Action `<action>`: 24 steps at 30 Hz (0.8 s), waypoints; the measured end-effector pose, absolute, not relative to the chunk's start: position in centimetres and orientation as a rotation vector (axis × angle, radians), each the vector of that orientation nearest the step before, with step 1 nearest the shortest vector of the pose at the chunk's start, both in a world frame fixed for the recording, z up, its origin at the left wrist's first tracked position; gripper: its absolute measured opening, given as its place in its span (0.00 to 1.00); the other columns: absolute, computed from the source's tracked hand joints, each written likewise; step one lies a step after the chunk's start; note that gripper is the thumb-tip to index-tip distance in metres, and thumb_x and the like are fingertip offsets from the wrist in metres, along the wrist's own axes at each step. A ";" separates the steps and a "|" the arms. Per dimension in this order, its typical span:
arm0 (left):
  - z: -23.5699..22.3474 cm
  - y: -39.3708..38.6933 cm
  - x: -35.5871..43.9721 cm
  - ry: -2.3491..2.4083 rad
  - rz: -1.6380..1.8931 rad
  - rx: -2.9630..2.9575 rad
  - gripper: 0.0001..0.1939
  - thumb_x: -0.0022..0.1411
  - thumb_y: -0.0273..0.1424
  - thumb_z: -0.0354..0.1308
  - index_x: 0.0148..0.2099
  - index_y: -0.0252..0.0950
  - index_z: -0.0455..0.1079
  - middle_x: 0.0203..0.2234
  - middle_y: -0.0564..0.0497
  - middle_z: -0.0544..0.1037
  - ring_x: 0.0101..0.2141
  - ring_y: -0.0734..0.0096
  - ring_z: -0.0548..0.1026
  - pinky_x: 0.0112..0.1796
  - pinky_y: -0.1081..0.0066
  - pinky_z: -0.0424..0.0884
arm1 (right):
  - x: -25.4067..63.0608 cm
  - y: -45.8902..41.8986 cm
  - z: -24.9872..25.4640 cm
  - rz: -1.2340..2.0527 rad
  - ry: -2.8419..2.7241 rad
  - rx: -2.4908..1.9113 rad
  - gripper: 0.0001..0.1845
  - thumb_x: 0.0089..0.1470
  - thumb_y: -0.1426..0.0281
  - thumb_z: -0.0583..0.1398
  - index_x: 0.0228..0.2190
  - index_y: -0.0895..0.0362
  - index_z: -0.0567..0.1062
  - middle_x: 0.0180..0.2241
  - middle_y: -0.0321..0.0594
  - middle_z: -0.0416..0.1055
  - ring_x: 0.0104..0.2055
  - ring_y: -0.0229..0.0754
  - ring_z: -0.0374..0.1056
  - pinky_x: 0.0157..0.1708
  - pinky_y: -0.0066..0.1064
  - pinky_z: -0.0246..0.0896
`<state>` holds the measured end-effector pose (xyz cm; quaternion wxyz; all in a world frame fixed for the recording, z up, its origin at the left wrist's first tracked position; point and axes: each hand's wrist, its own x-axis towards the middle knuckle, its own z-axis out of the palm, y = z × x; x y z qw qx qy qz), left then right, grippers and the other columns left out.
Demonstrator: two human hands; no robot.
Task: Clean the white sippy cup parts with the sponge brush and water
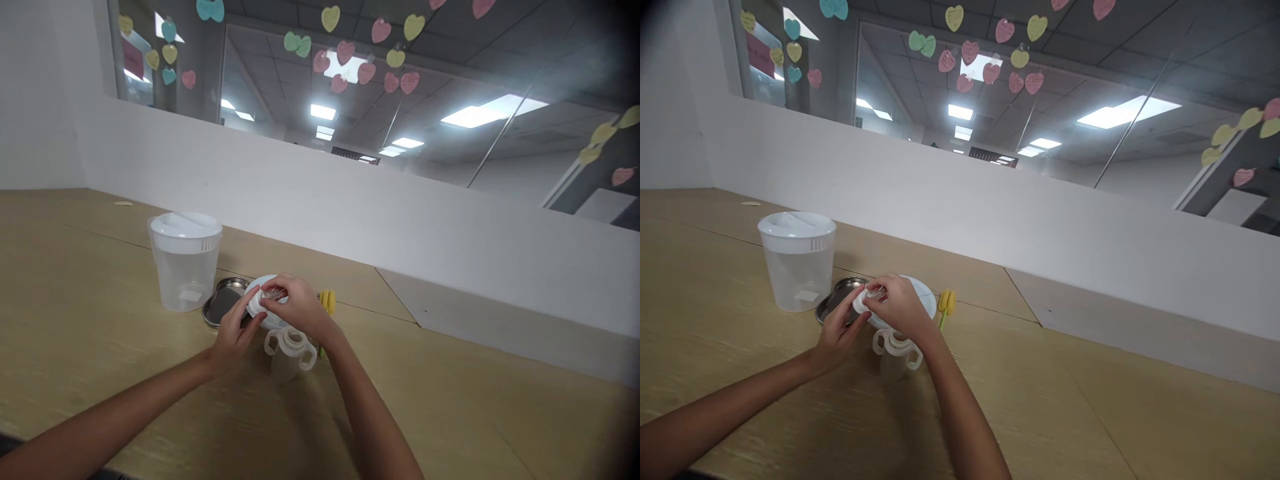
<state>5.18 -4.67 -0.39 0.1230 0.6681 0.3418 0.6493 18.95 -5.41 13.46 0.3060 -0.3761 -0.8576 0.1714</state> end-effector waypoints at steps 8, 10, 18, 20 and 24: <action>-0.9 -4.5 5.0 1.082 1.849 2.015 0.25 0.64 0.34 0.51 0.62 0.36 0.57 0.56 0.42 0.67 0.55 0.62 0.67 0.52 0.65 0.67 | 18.2 -5.0 11.9 0.193 -2.289 -0.944 0.07 0.40 0.79 0.56 0.25 0.56 0.67 0.25 0.33 0.64 0.28 0.36 0.58 0.31 0.28 0.52; -0.8 -4.5 5.0 1.096 1.847 2.028 0.24 0.64 0.34 0.51 0.61 0.36 0.58 0.55 0.43 0.69 0.53 0.62 0.69 0.50 0.66 0.68 | 18.0 -4.6 11.3 0.158 -2.285 -0.934 0.09 0.39 0.80 0.54 0.25 0.55 0.64 0.24 0.32 0.62 0.26 0.36 0.56 0.29 0.27 0.50; 0.1 -4.8 5.1 1.150 1.844 2.116 0.22 0.64 0.34 0.50 0.60 0.36 0.59 0.51 0.44 0.72 0.49 0.64 0.72 0.47 0.68 0.70 | 18.4 -3.9 11.3 0.279 -2.186 -0.917 0.08 0.38 0.79 0.52 0.22 0.54 0.59 0.20 0.29 0.56 0.23 0.34 0.51 0.25 0.27 0.44; 0.3 -4.9 5.1 1.158 1.829 2.130 0.22 0.64 0.35 0.50 0.60 0.36 0.59 0.50 0.45 0.73 0.48 0.64 0.73 0.46 0.68 0.70 | 18.8 -3.9 11.8 0.538 -2.115 -0.919 0.07 0.38 0.77 0.54 0.22 0.54 0.61 0.19 0.27 0.56 0.23 0.33 0.53 0.24 0.25 0.46; 0.2 -4.8 5.1 1.155 1.818 2.123 0.22 0.64 0.35 0.50 0.59 0.36 0.59 0.49 0.44 0.74 0.45 0.65 0.74 0.45 0.69 0.70 | 19.5 -3.2 12.0 1.070 -1.932 -0.836 0.08 0.37 0.74 0.57 0.24 0.55 0.63 0.19 0.27 0.61 0.23 0.33 0.61 0.25 0.25 0.53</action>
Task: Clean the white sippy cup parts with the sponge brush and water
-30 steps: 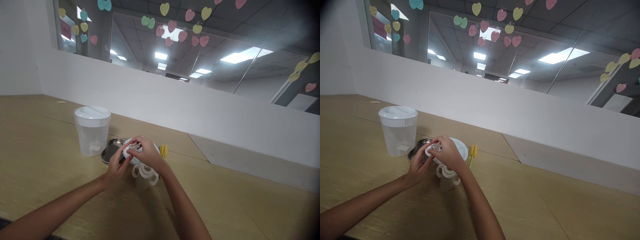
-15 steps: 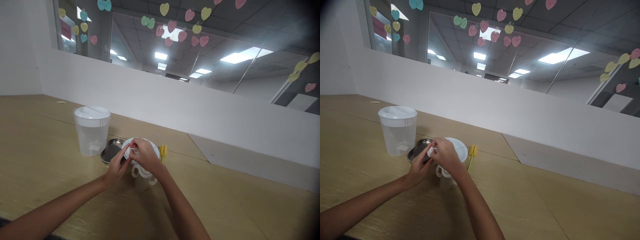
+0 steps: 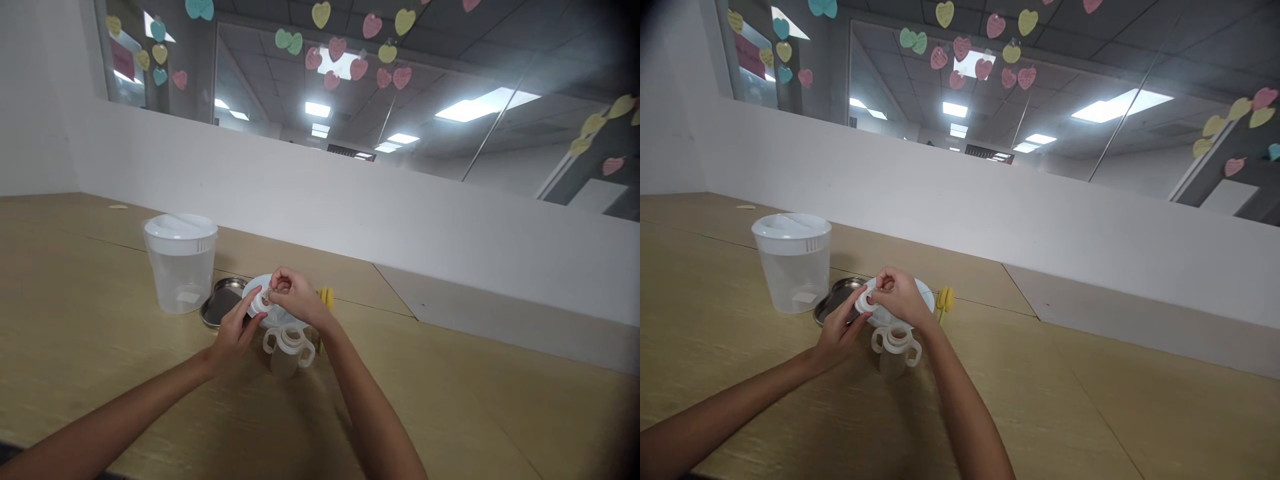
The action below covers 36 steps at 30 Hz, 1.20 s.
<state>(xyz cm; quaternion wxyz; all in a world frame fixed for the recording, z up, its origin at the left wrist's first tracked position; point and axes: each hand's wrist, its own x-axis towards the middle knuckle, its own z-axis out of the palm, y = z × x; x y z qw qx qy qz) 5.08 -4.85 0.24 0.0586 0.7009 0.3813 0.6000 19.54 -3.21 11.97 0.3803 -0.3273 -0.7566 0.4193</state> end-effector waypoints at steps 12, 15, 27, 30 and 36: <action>-0.2 -3.5 4.8 1.144 1.881 1.923 0.24 0.63 0.38 0.51 0.60 0.37 0.59 0.52 0.43 0.71 0.49 0.61 0.71 0.48 0.64 0.68 | 19.8 -1.3 11.2 1.557 -1.412 -0.764 0.21 0.25 0.70 0.70 0.22 0.57 0.66 0.27 0.31 0.70 0.29 0.33 0.67 0.35 0.28 0.63; -0.1 -3.2 4.6 1.168 1.865 1.912 0.24 0.64 0.39 0.51 0.60 0.37 0.59 0.53 0.43 0.69 0.50 0.61 0.70 0.50 0.62 0.67 | 20.2 -0.6 11.0 1.463 -1.398 -0.779 0.21 0.27 0.66 0.71 0.24 0.57 0.67 0.26 0.32 0.70 0.30 0.34 0.67 0.37 0.30 0.64; 0.6 -3.1 4.4 1.282 1.775 2.061 0.20 0.64 0.40 0.50 0.57 0.40 0.62 0.51 0.45 0.65 0.53 0.62 0.65 0.54 0.61 0.62 | 23.1 2.4 7.5 0.327 -2.210 -1.563 0.10 0.35 0.84 0.63 0.20 0.58 0.71 0.24 0.37 0.70 0.33 0.41 0.67 0.37 0.31 0.58; 0.8 -3.4 4.5 1.262 1.778 2.061 0.20 0.64 0.39 0.51 0.57 0.40 0.62 0.52 0.45 0.65 0.52 0.62 0.65 0.54 0.61 0.62 | 22.4 1.7 8.5 0.346 -2.189 -1.482 0.04 0.51 0.75 0.57 0.28 0.59 0.73 0.30 0.40 0.72 0.36 0.39 0.67 0.38 0.31 0.58; 0.8 -3.7 4.6 1.232 1.794 2.071 0.20 0.64 0.39 0.50 0.57 0.41 0.61 0.51 0.45 0.66 0.51 0.62 0.66 0.52 0.62 0.64 | 20.0 -2.3 11.3 0.713 -2.268 -1.084 0.19 0.49 0.60 0.62 0.42 0.55 0.72 0.37 0.37 0.71 0.31 0.35 0.66 0.33 0.29 0.60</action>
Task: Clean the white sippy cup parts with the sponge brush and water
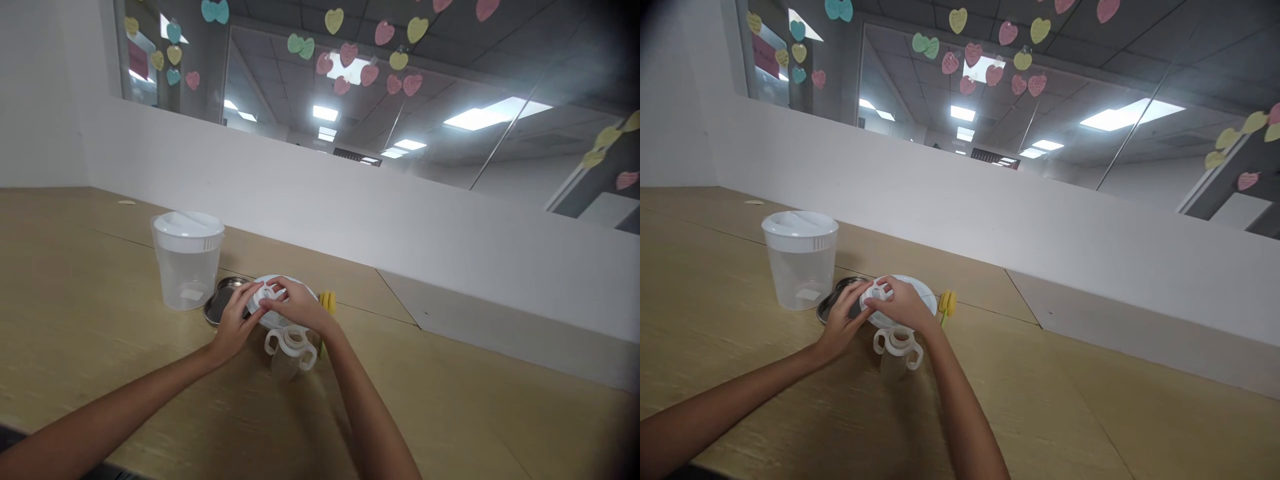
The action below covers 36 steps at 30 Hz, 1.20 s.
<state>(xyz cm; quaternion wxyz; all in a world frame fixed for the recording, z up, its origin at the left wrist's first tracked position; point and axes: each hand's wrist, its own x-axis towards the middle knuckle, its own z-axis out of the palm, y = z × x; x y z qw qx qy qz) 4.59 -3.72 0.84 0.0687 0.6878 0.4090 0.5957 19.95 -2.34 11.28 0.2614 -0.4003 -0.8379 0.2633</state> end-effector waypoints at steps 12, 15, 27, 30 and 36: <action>0.9 -4.2 4.7 1.389 1.885 2.102 0.23 0.63 0.39 0.51 0.59 0.40 0.56 0.55 0.41 0.58 0.57 0.57 0.58 0.55 0.54 0.57 | 23.7 1.8 8.9 -0.110 -2.415 -1.660 0.21 0.45 0.83 0.56 0.43 0.61 0.74 0.44 0.51 0.73 0.47 0.47 0.67 0.46 0.34 0.57; 0.8 -4.2 4.7 1.387 1.897 2.107 0.21 0.64 0.38 0.50 0.58 0.39 0.57 0.54 0.41 0.59 0.56 0.57 0.60 0.55 0.54 0.57 | 24.3 2.7 7.7 -0.091 -2.475 -1.739 0.19 0.42 0.84 0.58 0.38 0.61 0.77 0.40 0.51 0.75 0.43 0.47 0.70 0.43 0.32 0.59; 6.1 -2.4 -3.7 1.561 2.797 1.552 0.26 0.60 0.37 0.53 0.57 0.34 0.53 0.52 0.42 0.60 0.54 0.60 0.60 0.56 0.59 0.55 | 24.0 3.1 7.0 -0.090 -2.554 -1.794 0.17 0.46 0.81 0.58 0.40 0.60 0.76 0.41 0.50 0.75 0.44 0.47 0.70 0.42 0.32 0.59; 6.5 -0.7 -9.4 1.735 2.827 1.104 0.23 0.60 0.33 0.50 0.57 0.36 0.51 0.54 0.44 0.59 0.52 0.65 0.61 0.55 0.61 0.54 | 24.3 2.6 8.0 -0.084 -2.524 -1.732 0.20 0.45 0.82 0.58 0.42 0.60 0.75 0.43 0.48 0.74 0.46 0.44 0.68 0.44 0.30 0.58; 5.6 2.9 -14.8 1.634 2.126 0.910 0.22 0.58 0.51 0.47 0.40 0.35 0.61 0.38 0.50 0.71 0.39 0.66 0.67 0.40 0.65 0.66 | 25.0 1.7 10.5 -0.074 -2.234 -1.472 0.16 0.49 0.77 0.56 0.43 0.60 0.71 0.44 0.45 0.71 0.43 0.40 0.66 0.45 0.31 0.58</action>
